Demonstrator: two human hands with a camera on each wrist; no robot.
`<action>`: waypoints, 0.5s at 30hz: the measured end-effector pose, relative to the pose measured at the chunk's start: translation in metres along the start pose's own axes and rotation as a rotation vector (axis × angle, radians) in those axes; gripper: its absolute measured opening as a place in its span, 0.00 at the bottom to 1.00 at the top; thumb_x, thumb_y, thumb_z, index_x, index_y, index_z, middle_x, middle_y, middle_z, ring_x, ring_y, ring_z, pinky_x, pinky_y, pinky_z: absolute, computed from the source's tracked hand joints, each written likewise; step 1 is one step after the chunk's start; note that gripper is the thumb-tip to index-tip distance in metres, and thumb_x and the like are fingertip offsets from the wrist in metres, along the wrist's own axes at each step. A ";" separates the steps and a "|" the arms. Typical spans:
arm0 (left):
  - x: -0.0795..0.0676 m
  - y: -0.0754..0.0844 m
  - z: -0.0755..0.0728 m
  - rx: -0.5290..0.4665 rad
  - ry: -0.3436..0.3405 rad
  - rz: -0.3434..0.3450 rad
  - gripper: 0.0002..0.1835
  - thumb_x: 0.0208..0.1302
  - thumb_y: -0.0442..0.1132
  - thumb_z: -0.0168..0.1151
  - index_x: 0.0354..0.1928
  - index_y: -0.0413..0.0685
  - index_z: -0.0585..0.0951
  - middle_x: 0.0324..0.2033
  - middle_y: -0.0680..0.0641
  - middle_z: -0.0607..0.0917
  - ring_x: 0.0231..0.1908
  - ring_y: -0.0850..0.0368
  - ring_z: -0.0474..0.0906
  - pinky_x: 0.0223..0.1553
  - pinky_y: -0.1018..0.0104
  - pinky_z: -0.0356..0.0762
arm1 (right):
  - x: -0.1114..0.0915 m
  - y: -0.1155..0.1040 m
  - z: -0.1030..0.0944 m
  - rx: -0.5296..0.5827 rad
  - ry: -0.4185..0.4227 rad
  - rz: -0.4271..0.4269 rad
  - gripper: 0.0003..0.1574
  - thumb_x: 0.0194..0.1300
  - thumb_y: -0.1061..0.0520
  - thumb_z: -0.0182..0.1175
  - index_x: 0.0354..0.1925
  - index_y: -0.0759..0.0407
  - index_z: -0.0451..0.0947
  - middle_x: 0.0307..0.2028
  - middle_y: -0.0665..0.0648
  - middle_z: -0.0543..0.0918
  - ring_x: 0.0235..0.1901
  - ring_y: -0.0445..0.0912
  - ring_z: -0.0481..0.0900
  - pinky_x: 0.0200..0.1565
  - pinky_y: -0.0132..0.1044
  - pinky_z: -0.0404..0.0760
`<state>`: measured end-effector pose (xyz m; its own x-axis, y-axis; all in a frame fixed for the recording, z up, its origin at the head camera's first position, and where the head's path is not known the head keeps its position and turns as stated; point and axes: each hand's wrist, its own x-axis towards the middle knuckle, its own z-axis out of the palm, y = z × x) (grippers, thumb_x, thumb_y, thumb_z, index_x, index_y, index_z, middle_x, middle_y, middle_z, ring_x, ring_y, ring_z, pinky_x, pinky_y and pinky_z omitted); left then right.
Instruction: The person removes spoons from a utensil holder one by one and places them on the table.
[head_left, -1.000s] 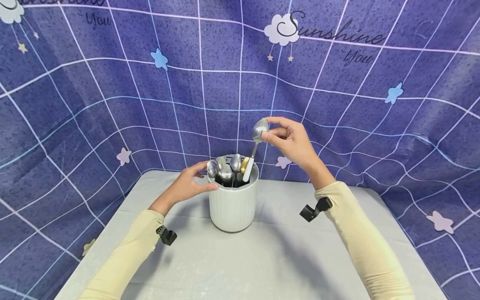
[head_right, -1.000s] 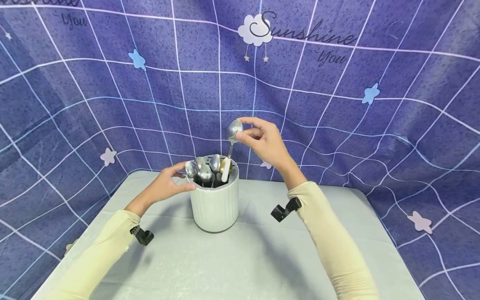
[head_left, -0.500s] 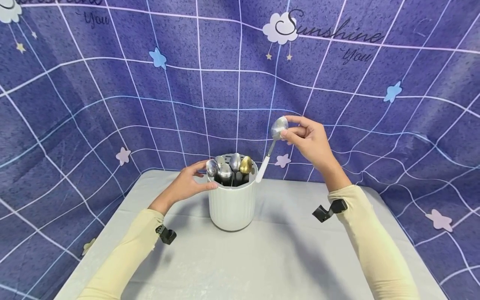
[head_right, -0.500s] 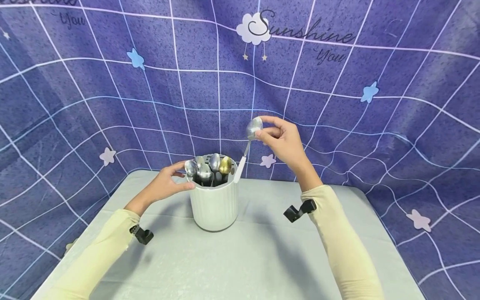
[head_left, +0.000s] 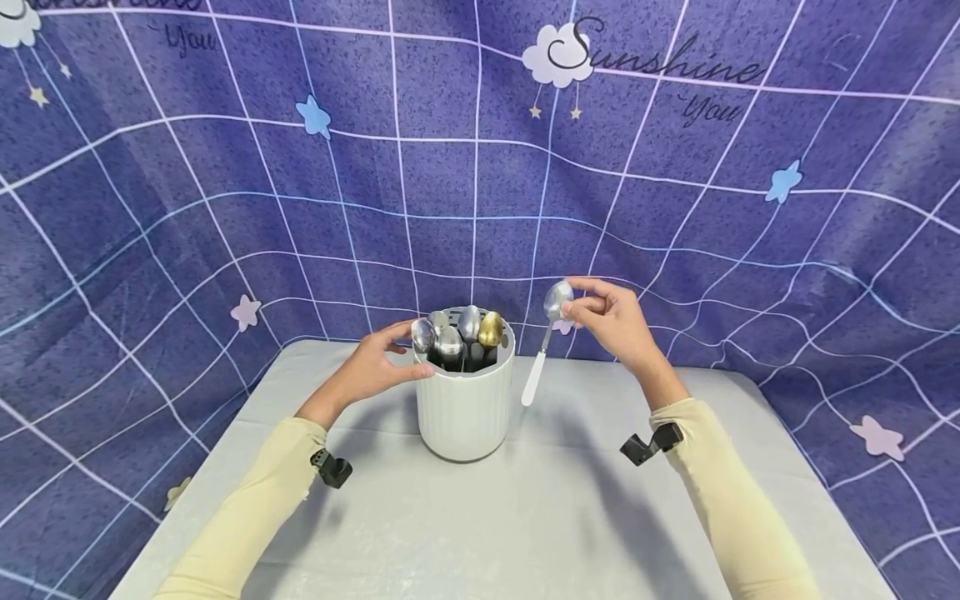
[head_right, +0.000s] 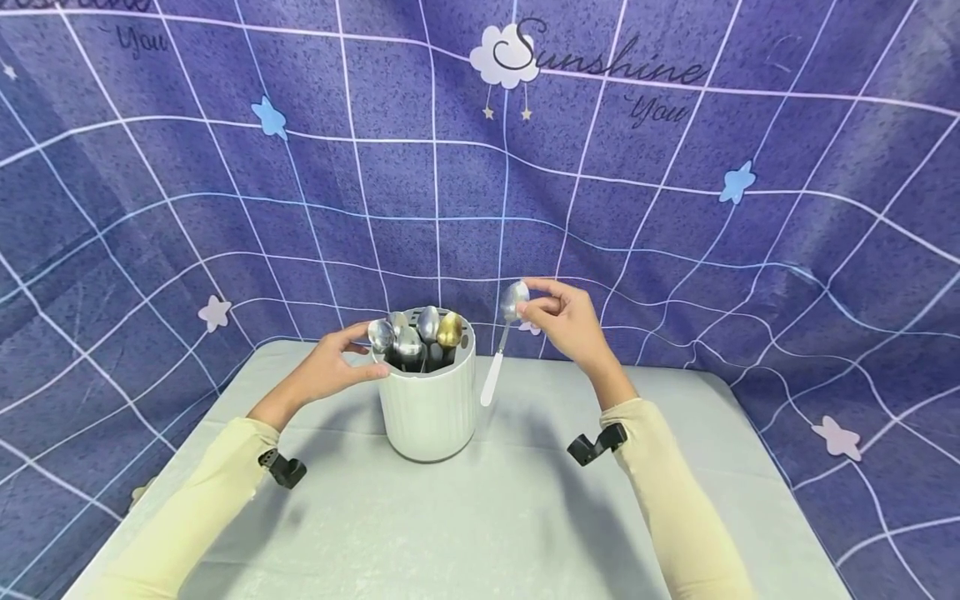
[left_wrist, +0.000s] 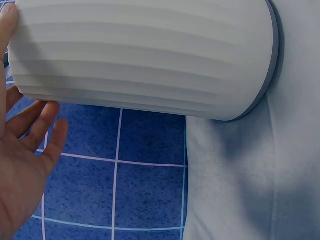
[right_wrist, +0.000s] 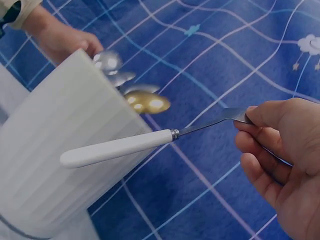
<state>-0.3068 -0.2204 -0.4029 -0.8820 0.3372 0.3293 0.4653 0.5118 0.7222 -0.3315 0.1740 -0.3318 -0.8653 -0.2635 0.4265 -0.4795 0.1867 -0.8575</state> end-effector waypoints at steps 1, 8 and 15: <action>0.000 0.000 0.000 0.000 0.000 0.000 0.47 0.56 0.52 0.79 0.75 0.48 0.69 0.67 0.43 0.77 0.58 0.42 0.78 0.60 0.48 0.79 | -0.001 0.004 0.001 -0.003 -0.005 0.008 0.27 0.68 0.63 0.66 0.63 0.68 0.76 0.34 0.52 0.91 0.33 0.40 0.87 0.38 0.31 0.87; 0.000 0.003 0.000 -0.006 -0.005 -0.001 0.46 0.57 0.51 0.79 0.75 0.48 0.69 0.67 0.44 0.77 0.59 0.43 0.78 0.61 0.48 0.78 | -0.010 0.024 0.007 0.012 -0.021 0.071 0.27 0.67 0.63 0.66 0.63 0.67 0.77 0.32 0.54 0.91 0.31 0.41 0.86 0.37 0.32 0.87; -0.001 0.005 -0.001 -0.011 -0.004 -0.006 0.45 0.57 0.51 0.78 0.74 0.46 0.70 0.67 0.43 0.77 0.57 0.41 0.78 0.59 0.47 0.79 | -0.015 0.039 0.017 0.070 -0.051 0.102 0.27 0.66 0.67 0.66 0.63 0.70 0.76 0.32 0.55 0.90 0.31 0.42 0.86 0.36 0.32 0.87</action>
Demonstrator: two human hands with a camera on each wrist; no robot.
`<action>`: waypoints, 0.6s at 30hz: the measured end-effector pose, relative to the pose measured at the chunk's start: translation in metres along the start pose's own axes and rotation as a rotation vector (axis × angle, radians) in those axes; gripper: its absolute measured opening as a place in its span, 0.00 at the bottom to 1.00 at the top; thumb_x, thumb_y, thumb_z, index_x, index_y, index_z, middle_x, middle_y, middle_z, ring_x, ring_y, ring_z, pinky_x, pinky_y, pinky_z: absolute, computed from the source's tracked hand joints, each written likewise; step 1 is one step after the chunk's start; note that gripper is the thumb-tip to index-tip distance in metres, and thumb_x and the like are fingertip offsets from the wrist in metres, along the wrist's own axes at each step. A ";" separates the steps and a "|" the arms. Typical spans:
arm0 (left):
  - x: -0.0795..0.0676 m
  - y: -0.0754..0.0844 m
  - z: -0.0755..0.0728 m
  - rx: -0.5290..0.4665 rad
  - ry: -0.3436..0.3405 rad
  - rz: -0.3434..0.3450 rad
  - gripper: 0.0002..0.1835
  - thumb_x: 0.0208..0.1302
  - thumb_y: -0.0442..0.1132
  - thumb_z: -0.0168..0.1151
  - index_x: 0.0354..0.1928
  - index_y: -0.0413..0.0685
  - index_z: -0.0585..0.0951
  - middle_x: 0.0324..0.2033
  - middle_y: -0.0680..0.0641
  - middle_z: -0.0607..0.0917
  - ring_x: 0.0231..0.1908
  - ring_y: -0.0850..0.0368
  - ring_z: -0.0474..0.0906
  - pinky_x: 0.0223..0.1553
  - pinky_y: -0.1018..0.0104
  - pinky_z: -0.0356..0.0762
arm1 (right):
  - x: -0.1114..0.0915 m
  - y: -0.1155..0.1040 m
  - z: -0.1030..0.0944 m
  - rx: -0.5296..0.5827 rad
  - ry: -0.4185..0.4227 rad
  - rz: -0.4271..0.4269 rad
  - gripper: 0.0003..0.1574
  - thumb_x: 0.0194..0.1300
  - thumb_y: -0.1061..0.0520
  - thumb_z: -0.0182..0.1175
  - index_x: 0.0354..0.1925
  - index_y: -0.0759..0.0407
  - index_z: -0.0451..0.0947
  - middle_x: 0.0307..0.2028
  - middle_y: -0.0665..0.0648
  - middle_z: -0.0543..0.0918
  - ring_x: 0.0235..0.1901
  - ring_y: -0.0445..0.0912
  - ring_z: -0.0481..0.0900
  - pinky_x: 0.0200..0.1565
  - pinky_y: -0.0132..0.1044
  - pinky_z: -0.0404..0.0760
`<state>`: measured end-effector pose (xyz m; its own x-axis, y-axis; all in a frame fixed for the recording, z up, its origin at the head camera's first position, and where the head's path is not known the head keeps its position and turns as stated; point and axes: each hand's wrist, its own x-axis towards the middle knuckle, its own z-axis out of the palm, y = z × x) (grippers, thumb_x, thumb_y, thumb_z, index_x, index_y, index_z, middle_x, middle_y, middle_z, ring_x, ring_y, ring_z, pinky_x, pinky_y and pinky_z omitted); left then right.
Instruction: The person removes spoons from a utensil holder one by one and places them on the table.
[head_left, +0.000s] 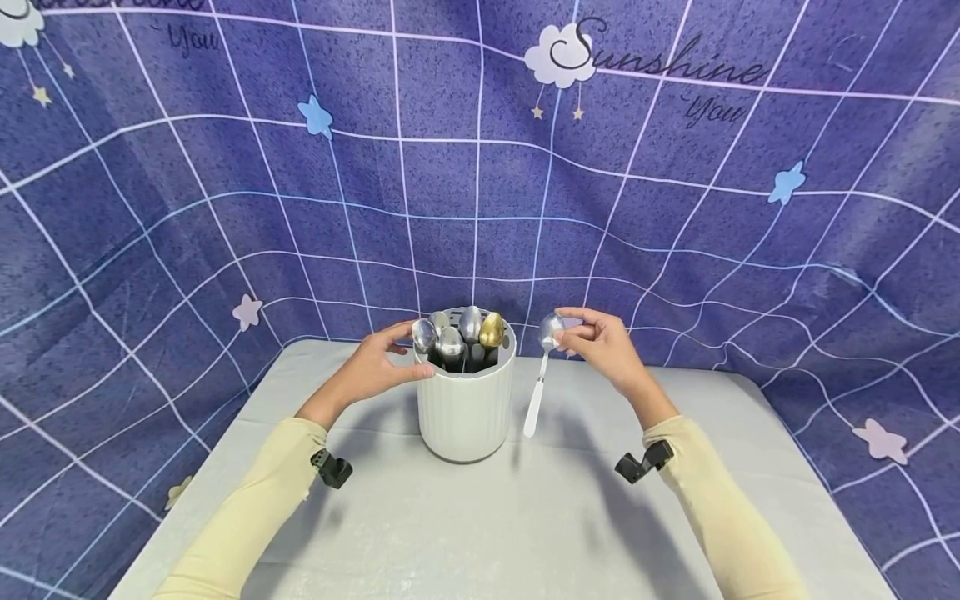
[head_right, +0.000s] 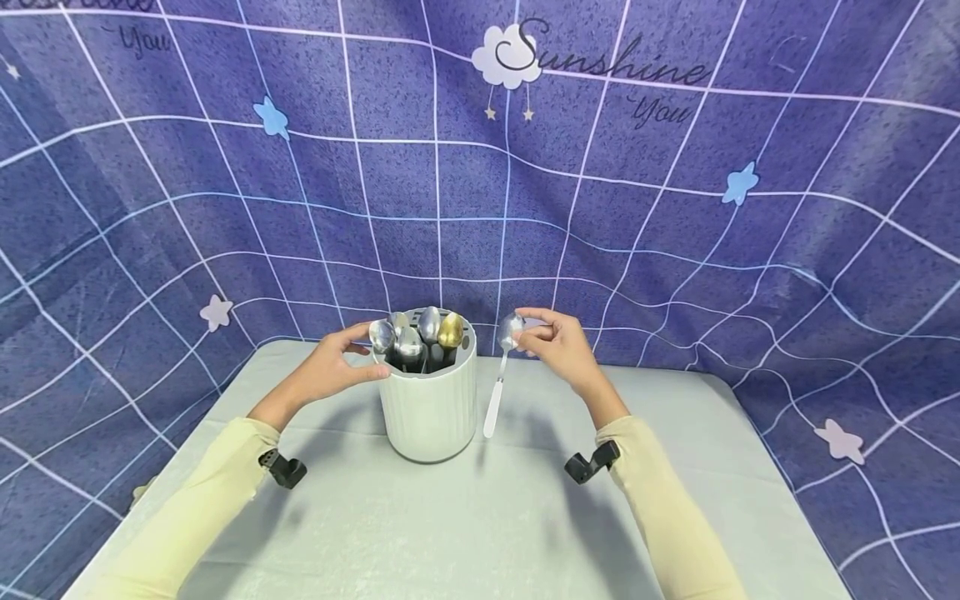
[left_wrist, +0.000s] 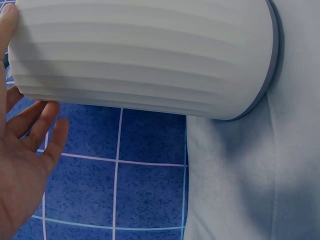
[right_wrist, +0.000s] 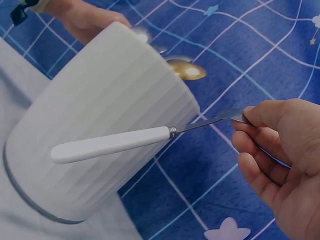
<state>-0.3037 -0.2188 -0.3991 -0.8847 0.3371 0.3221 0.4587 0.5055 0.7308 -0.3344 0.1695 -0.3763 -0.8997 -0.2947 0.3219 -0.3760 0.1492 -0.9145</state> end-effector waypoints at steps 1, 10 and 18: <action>0.000 0.000 0.000 -0.003 -0.001 0.002 0.45 0.57 0.51 0.78 0.74 0.46 0.70 0.67 0.42 0.77 0.58 0.41 0.78 0.60 0.47 0.79 | -0.001 0.002 0.001 0.008 -0.005 0.006 0.27 0.66 0.67 0.65 0.63 0.71 0.76 0.32 0.55 0.90 0.31 0.42 0.86 0.35 0.31 0.87; 0.000 0.001 -0.001 -0.015 -0.011 0.004 0.45 0.57 0.51 0.78 0.75 0.46 0.69 0.68 0.43 0.76 0.61 0.42 0.77 0.62 0.46 0.78 | -0.007 0.023 0.012 0.022 -0.051 0.075 0.29 0.66 0.67 0.66 0.64 0.71 0.75 0.39 0.65 0.90 0.32 0.43 0.87 0.38 0.35 0.88; 0.001 0.001 -0.001 -0.014 -0.009 0.012 0.45 0.57 0.50 0.78 0.74 0.47 0.70 0.68 0.44 0.77 0.62 0.45 0.76 0.62 0.49 0.78 | -0.015 0.046 0.017 0.058 -0.098 0.119 0.30 0.66 0.68 0.65 0.65 0.71 0.74 0.38 0.64 0.90 0.34 0.47 0.88 0.40 0.42 0.89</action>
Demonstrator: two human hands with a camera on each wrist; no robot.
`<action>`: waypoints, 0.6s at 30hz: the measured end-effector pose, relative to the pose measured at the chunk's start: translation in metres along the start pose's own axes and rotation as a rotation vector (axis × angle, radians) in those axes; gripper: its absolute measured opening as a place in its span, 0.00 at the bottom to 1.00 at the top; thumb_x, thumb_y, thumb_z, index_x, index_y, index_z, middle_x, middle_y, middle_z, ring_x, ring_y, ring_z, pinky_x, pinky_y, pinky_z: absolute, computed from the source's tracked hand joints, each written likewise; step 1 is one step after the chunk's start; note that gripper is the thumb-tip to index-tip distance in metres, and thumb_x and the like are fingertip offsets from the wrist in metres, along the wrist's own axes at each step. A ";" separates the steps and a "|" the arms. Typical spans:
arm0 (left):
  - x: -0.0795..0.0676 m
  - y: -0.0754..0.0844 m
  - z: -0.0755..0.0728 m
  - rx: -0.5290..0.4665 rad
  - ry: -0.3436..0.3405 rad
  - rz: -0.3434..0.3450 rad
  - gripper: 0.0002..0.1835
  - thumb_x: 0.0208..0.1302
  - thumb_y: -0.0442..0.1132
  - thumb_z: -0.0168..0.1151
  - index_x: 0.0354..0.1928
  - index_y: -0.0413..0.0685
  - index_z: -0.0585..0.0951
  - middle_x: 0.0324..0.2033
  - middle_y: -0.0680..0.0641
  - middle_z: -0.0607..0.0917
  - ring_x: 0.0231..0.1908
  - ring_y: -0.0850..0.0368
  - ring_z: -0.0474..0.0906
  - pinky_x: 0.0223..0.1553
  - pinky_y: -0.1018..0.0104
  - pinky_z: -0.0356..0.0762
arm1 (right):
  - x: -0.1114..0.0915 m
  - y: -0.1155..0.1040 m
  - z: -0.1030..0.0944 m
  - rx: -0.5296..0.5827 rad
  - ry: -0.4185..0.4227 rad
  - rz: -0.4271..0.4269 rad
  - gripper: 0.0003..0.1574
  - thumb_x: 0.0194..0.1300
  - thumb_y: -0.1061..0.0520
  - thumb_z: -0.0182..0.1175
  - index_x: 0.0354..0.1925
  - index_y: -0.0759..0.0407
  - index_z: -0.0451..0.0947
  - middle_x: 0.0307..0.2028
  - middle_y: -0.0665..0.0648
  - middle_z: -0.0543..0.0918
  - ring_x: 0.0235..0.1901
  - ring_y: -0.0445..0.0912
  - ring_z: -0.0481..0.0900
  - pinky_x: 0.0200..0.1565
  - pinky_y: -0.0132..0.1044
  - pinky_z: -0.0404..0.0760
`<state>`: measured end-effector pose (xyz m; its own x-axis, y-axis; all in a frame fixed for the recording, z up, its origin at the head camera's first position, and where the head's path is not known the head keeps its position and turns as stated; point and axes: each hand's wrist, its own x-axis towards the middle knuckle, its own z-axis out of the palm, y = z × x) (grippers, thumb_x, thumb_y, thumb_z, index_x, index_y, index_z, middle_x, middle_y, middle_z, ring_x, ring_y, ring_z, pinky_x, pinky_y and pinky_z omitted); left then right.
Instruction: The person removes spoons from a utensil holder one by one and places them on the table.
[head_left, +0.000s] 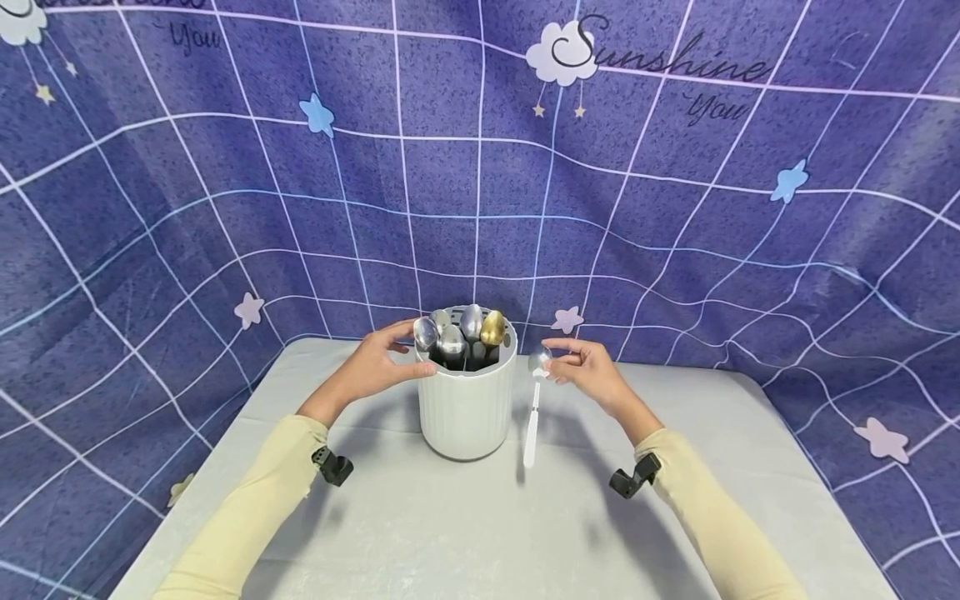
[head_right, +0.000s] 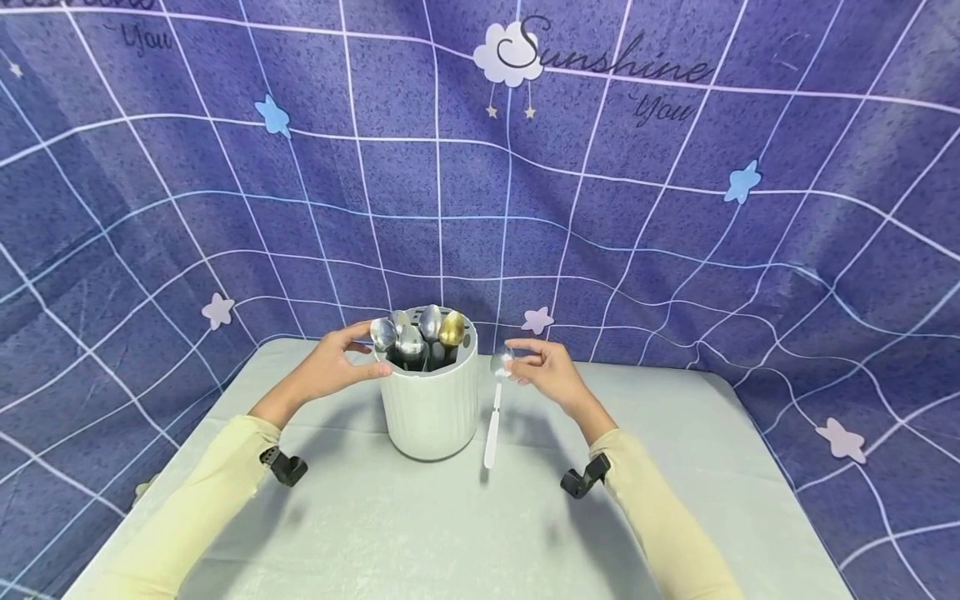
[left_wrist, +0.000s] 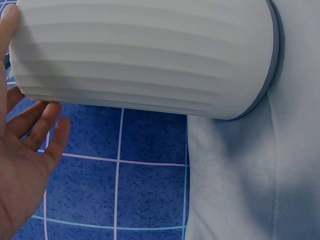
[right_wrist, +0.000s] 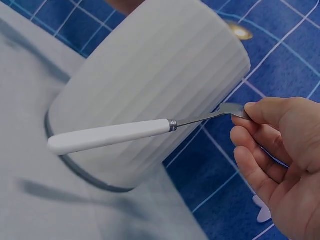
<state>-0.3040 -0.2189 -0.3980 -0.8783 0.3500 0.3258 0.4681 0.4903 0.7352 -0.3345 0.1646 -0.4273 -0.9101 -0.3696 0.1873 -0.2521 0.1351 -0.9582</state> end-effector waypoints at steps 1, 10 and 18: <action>0.000 0.000 0.000 0.001 0.000 0.005 0.44 0.58 0.49 0.78 0.74 0.46 0.70 0.68 0.44 0.77 0.62 0.45 0.76 0.62 0.49 0.78 | 0.000 0.002 0.000 0.005 -0.003 0.009 0.29 0.66 0.67 0.65 0.65 0.70 0.74 0.38 0.63 0.90 0.34 0.48 0.88 0.41 0.43 0.89; 0.001 0.001 0.001 0.001 0.003 0.015 0.43 0.57 0.46 0.79 0.74 0.45 0.71 0.67 0.43 0.78 0.62 0.45 0.76 0.62 0.48 0.78 | -0.004 0.019 0.001 -0.005 -0.014 0.090 0.30 0.67 0.62 0.67 0.65 0.68 0.75 0.40 0.64 0.90 0.34 0.48 0.88 0.42 0.42 0.89; 0.001 0.001 0.001 0.003 0.011 0.037 0.43 0.57 0.48 0.79 0.73 0.45 0.71 0.66 0.44 0.79 0.63 0.48 0.75 0.62 0.50 0.78 | -0.008 0.035 0.005 0.025 -0.041 0.119 0.30 0.67 0.64 0.67 0.65 0.70 0.74 0.39 0.63 0.90 0.30 0.44 0.87 0.40 0.39 0.89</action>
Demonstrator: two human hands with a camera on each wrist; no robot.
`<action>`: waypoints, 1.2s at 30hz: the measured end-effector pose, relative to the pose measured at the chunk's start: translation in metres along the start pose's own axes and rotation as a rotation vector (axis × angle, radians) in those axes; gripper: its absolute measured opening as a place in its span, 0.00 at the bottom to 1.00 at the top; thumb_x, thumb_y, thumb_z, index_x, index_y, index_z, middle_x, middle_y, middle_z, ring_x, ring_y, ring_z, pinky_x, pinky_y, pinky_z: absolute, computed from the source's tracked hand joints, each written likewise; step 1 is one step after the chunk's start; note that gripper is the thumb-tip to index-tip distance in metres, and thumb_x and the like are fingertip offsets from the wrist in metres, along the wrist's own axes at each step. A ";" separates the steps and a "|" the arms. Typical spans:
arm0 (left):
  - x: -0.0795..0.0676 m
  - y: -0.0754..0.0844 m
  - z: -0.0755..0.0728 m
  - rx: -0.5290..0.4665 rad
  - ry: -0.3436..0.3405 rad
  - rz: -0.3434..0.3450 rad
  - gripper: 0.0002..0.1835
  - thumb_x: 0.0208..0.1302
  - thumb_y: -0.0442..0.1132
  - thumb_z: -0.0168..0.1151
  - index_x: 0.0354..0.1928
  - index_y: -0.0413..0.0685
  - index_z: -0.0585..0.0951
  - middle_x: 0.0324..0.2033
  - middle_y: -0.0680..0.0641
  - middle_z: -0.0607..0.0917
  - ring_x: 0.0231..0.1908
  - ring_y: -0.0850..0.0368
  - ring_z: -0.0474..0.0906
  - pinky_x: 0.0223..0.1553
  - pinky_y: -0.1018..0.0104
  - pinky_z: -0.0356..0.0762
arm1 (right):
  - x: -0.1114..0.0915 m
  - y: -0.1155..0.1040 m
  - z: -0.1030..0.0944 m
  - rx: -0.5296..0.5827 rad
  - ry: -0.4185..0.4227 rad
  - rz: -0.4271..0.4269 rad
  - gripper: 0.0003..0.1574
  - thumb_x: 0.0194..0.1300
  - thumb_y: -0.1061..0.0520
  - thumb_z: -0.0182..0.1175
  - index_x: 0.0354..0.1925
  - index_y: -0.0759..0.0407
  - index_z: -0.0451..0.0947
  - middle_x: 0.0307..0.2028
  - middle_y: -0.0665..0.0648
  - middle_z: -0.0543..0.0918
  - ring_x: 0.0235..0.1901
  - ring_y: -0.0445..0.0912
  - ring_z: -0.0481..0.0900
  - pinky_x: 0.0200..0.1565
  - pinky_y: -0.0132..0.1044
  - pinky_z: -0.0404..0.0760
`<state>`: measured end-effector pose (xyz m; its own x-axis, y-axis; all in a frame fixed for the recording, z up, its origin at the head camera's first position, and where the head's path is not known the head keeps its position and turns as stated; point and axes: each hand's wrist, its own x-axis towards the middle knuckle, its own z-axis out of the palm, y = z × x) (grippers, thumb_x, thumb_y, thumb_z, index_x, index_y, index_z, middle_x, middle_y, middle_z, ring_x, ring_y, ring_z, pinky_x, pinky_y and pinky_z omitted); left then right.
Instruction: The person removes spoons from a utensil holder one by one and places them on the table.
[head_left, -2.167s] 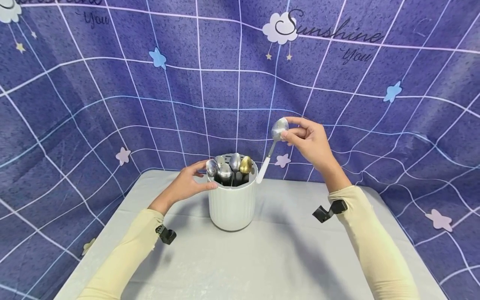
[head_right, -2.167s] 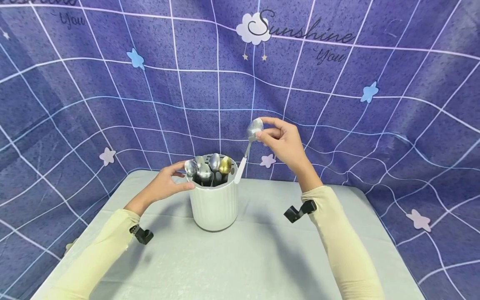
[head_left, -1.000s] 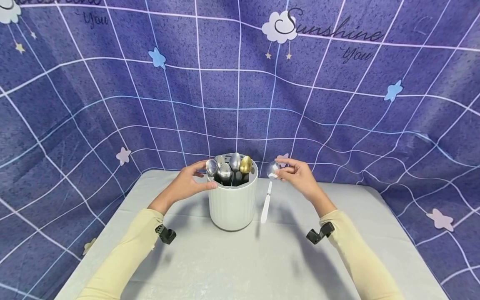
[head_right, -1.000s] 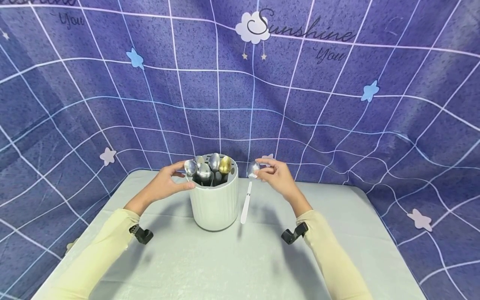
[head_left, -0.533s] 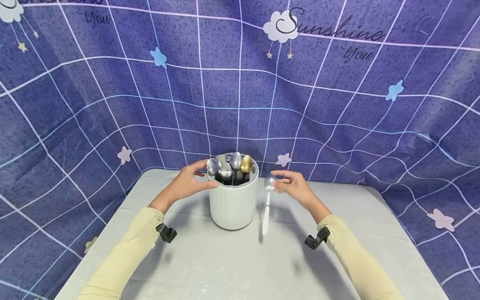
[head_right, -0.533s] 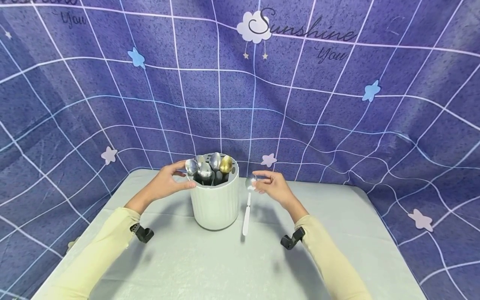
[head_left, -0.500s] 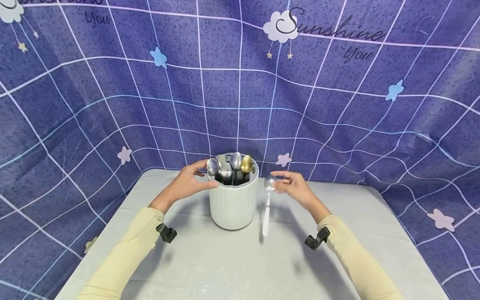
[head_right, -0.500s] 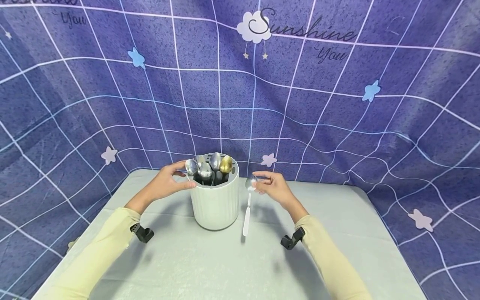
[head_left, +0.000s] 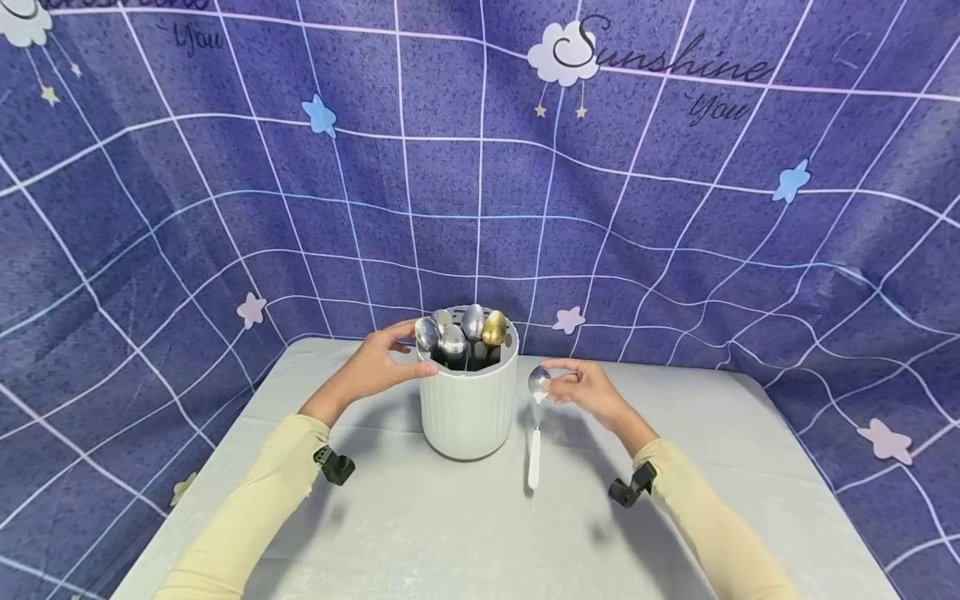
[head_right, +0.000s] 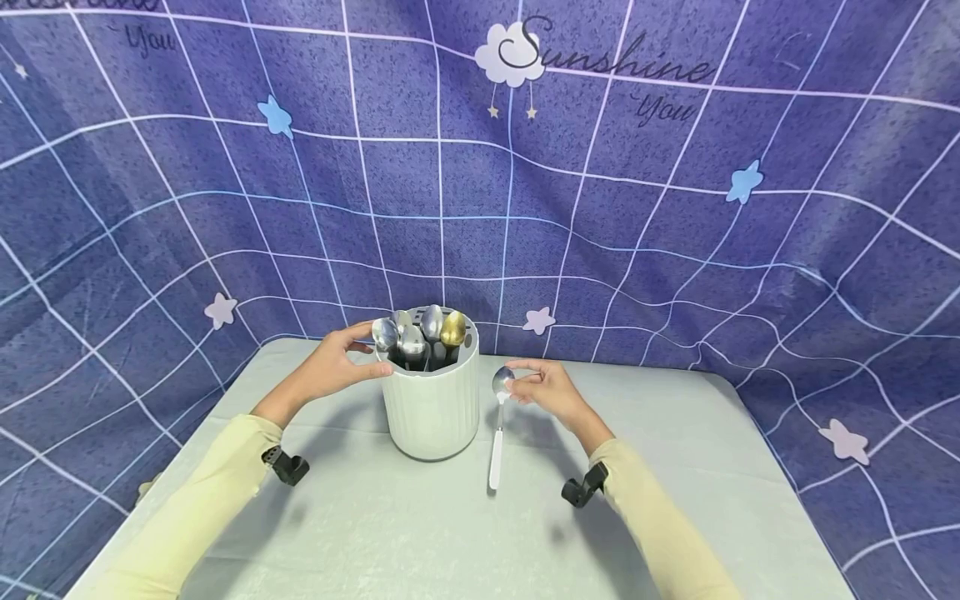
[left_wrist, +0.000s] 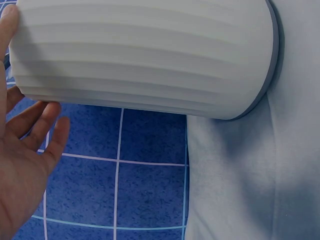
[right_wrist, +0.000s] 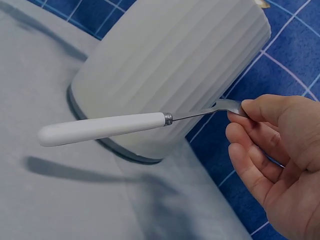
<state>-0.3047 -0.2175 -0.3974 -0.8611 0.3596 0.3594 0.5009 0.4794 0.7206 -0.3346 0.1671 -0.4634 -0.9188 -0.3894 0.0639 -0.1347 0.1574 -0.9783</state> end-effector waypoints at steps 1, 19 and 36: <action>0.000 0.000 0.000 -0.001 0.000 -0.001 0.43 0.57 0.48 0.79 0.73 0.45 0.72 0.66 0.44 0.79 0.63 0.49 0.75 0.62 0.50 0.78 | 0.000 0.002 0.000 0.008 -0.002 0.001 0.30 0.67 0.64 0.67 0.65 0.70 0.74 0.37 0.61 0.90 0.30 0.43 0.86 0.39 0.37 0.89; -0.001 -0.002 0.000 -0.007 0.000 -0.006 0.43 0.57 0.49 0.78 0.73 0.46 0.72 0.65 0.45 0.79 0.63 0.49 0.75 0.61 0.51 0.79 | 0.002 0.023 0.006 0.085 -0.025 0.059 0.32 0.66 0.65 0.67 0.65 0.74 0.72 0.34 0.58 0.90 0.33 0.51 0.88 0.47 0.52 0.88; -0.001 -0.002 0.001 -0.007 0.005 -0.017 0.43 0.57 0.49 0.78 0.73 0.46 0.72 0.65 0.45 0.79 0.63 0.48 0.76 0.62 0.50 0.78 | 0.008 0.047 0.008 0.083 0.013 0.068 0.31 0.66 0.66 0.67 0.63 0.77 0.72 0.36 0.66 0.89 0.31 0.47 0.87 0.44 0.44 0.90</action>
<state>-0.3049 -0.2181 -0.3998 -0.8700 0.3477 0.3497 0.4855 0.4798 0.7308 -0.3457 0.1642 -0.5107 -0.9296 -0.3685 -0.0008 -0.0415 0.1070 -0.9934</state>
